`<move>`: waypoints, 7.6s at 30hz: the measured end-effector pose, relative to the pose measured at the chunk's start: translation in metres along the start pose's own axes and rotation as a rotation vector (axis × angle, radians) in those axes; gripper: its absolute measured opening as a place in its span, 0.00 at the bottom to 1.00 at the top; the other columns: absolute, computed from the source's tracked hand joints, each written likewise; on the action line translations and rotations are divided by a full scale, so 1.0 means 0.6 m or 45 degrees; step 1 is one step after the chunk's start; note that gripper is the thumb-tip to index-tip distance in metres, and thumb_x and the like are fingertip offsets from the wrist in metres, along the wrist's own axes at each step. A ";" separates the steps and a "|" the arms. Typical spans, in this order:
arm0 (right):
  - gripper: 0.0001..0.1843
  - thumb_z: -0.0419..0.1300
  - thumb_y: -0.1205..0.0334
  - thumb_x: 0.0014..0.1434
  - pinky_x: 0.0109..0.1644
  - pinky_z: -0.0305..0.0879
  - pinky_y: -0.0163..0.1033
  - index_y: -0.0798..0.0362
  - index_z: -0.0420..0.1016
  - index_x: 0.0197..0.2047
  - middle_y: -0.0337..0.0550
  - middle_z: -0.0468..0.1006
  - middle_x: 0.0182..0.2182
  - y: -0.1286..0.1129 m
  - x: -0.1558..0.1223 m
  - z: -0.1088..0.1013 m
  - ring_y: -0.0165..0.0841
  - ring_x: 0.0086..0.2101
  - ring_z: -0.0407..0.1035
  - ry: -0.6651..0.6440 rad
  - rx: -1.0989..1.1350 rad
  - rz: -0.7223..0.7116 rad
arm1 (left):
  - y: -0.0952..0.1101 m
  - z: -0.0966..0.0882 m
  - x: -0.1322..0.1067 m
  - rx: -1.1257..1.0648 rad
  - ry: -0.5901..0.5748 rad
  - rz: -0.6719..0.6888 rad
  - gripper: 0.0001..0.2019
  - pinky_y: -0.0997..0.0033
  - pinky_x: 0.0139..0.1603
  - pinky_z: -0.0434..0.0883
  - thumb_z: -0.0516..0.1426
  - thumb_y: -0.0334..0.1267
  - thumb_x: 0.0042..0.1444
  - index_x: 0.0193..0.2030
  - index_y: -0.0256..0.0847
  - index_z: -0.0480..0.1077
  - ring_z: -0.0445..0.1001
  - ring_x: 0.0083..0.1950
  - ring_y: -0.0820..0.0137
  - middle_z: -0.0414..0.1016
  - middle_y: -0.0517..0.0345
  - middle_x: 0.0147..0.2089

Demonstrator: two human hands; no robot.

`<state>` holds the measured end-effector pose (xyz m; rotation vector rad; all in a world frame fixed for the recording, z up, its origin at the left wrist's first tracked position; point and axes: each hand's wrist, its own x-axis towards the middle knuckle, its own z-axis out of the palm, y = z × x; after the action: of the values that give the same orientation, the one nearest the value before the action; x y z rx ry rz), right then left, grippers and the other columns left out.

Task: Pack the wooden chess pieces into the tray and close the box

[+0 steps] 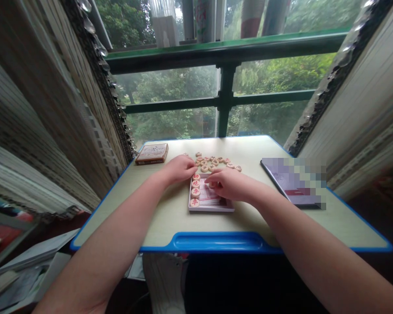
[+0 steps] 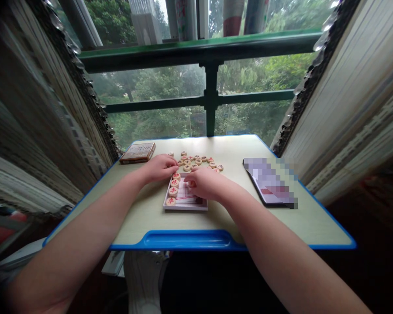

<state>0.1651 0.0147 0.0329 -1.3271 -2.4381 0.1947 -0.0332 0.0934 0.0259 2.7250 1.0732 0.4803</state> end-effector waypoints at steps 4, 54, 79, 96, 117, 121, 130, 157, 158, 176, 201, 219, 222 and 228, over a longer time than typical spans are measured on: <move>0.08 0.58 0.68 0.52 0.37 0.60 0.36 0.50 0.79 0.33 0.44 0.77 0.33 -0.002 0.001 -0.001 0.33 0.33 0.68 -0.096 -0.081 -0.042 | 0.010 0.004 0.003 -0.023 0.036 -0.060 0.19 0.71 0.33 0.64 0.50 0.44 0.57 0.22 0.37 0.73 0.67 0.29 0.71 0.71 0.56 0.23; 0.15 0.57 0.55 0.53 0.27 0.48 0.34 0.54 0.76 0.23 0.40 0.73 0.20 -0.071 -0.014 -0.014 0.25 0.20 0.57 -0.227 0.066 -0.111 | 0.033 -0.005 -0.007 -0.215 -0.050 -0.162 0.20 0.75 0.26 0.57 0.53 0.50 0.54 0.30 0.34 0.77 0.65 0.25 0.75 0.74 0.58 0.23; 0.08 0.59 0.66 0.53 0.29 0.52 0.32 0.56 0.77 0.25 0.40 0.73 0.21 -0.063 -0.008 -0.004 0.26 0.23 0.60 -0.162 0.147 -0.298 | 0.033 -0.009 -0.010 -0.101 -0.077 -0.099 0.18 0.74 0.26 0.54 0.53 0.48 0.54 0.28 0.36 0.76 0.63 0.24 0.76 0.72 0.60 0.22; 0.07 0.60 0.62 0.55 0.32 0.57 0.32 0.53 0.78 0.36 0.41 0.75 0.27 -0.064 -0.012 -0.003 0.27 0.26 0.65 -0.160 0.290 -0.320 | 0.041 -0.016 -0.014 -0.066 -0.045 -0.095 0.19 0.73 0.26 0.53 0.52 0.48 0.54 0.25 0.35 0.74 0.62 0.23 0.76 0.69 0.60 0.19; 0.08 0.59 0.65 0.56 0.33 0.57 0.33 0.51 0.80 0.34 0.41 0.76 0.26 -0.059 -0.010 0.001 0.28 0.26 0.65 -0.159 0.283 -0.380 | 0.033 -0.011 -0.010 -0.013 0.036 -0.070 0.20 0.73 0.26 0.52 0.52 0.47 0.55 0.22 0.34 0.73 0.57 0.22 0.77 0.67 0.60 0.18; 0.08 0.59 0.66 0.55 0.33 0.58 0.33 0.51 0.81 0.34 0.41 0.77 0.25 -0.058 -0.010 0.004 0.28 0.26 0.65 -0.153 0.272 -0.377 | 0.032 -0.011 -0.010 -0.026 0.021 -0.081 0.20 0.73 0.26 0.53 0.52 0.48 0.55 0.24 0.35 0.74 0.60 0.22 0.76 0.69 0.59 0.19; 0.10 0.56 0.63 0.57 0.31 0.54 0.33 0.54 0.80 0.35 0.40 0.75 0.23 -0.059 -0.009 -0.007 0.26 0.24 0.62 -0.130 0.254 -0.313 | 0.022 -0.007 -0.006 0.072 0.164 -0.091 0.20 0.72 0.27 0.55 0.51 0.46 0.57 0.24 0.35 0.74 0.61 0.23 0.75 0.70 0.57 0.20; 0.12 0.57 0.68 0.52 0.45 0.62 0.39 0.48 0.80 0.36 0.41 0.81 0.36 0.022 0.019 0.023 0.37 0.39 0.70 0.116 -0.178 0.047 | -0.006 0.022 0.011 0.020 0.056 -0.007 0.28 0.60 0.56 0.63 0.39 0.53 0.62 0.48 0.40 0.74 0.71 0.53 0.60 0.76 0.49 0.49; 0.12 0.58 0.68 0.52 0.46 0.62 0.40 0.48 0.80 0.36 0.41 0.81 0.36 0.024 0.020 0.024 0.37 0.38 0.70 0.124 -0.184 0.042 | -0.007 0.022 0.010 0.033 0.079 -0.008 0.27 0.60 0.55 0.64 0.40 0.53 0.62 0.46 0.39 0.74 0.72 0.51 0.60 0.76 0.48 0.47; 0.13 0.57 0.70 0.53 0.47 0.63 0.42 0.51 0.80 0.38 0.43 0.81 0.36 0.024 0.022 0.023 0.38 0.37 0.70 0.150 -0.162 -0.002 | -0.013 0.030 0.013 -0.036 0.135 0.045 0.26 0.64 0.53 0.66 0.42 0.50 0.62 0.33 0.41 0.79 0.72 0.47 0.64 0.77 0.52 0.43; 0.06 0.58 0.61 0.56 0.37 0.62 0.37 0.54 0.69 0.36 0.44 0.72 0.34 0.021 0.022 0.014 0.33 0.34 0.67 0.570 0.134 0.096 | 0.042 0.010 0.007 -1.458 0.320 -0.366 0.27 0.62 0.41 0.73 0.66 0.36 0.41 0.50 0.34 0.69 0.77 0.38 0.67 0.79 0.50 0.36; 0.07 0.60 0.61 0.55 0.40 0.65 0.38 0.51 0.72 0.39 0.45 0.73 0.37 0.017 0.026 0.020 0.34 0.36 0.69 0.615 0.156 0.071 | 0.053 0.008 0.005 -1.530 0.261 -0.381 0.20 0.61 0.41 0.74 0.68 0.36 0.39 0.39 0.35 0.67 0.75 0.36 0.71 0.73 0.56 0.38; 0.07 0.59 0.61 0.55 0.39 0.65 0.38 0.51 0.72 0.39 0.44 0.74 0.37 0.015 0.025 0.019 0.34 0.36 0.69 0.616 0.144 0.091 | 0.054 0.008 0.004 -1.559 0.238 -0.370 0.20 0.62 0.42 0.74 0.68 0.36 0.39 0.38 0.35 0.67 0.75 0.37 0.71 0.72 0.56 0.39; 0.08 0.59 0.59 0.56 0.39 0.64 0.38 0.52 0.72 0.38 0.46 0.75 0.37 0.010 0.024 0.016 0.35 0.36 0.69 0.578 0.125 0.109 | 0.053 0.006 0.001 -1.561 0.196 -0.394 0.18 0.62 0.43 0.73 0.67 0.39 0.41 0.36 0.34 0.68 0.75 0.36 0.72 0.73 0.57 0.36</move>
<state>0.1591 0.0304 0.0254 -1.2713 -1.9721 0.0278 -0.0110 0.0705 0.0313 1.4473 0.7813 0.9055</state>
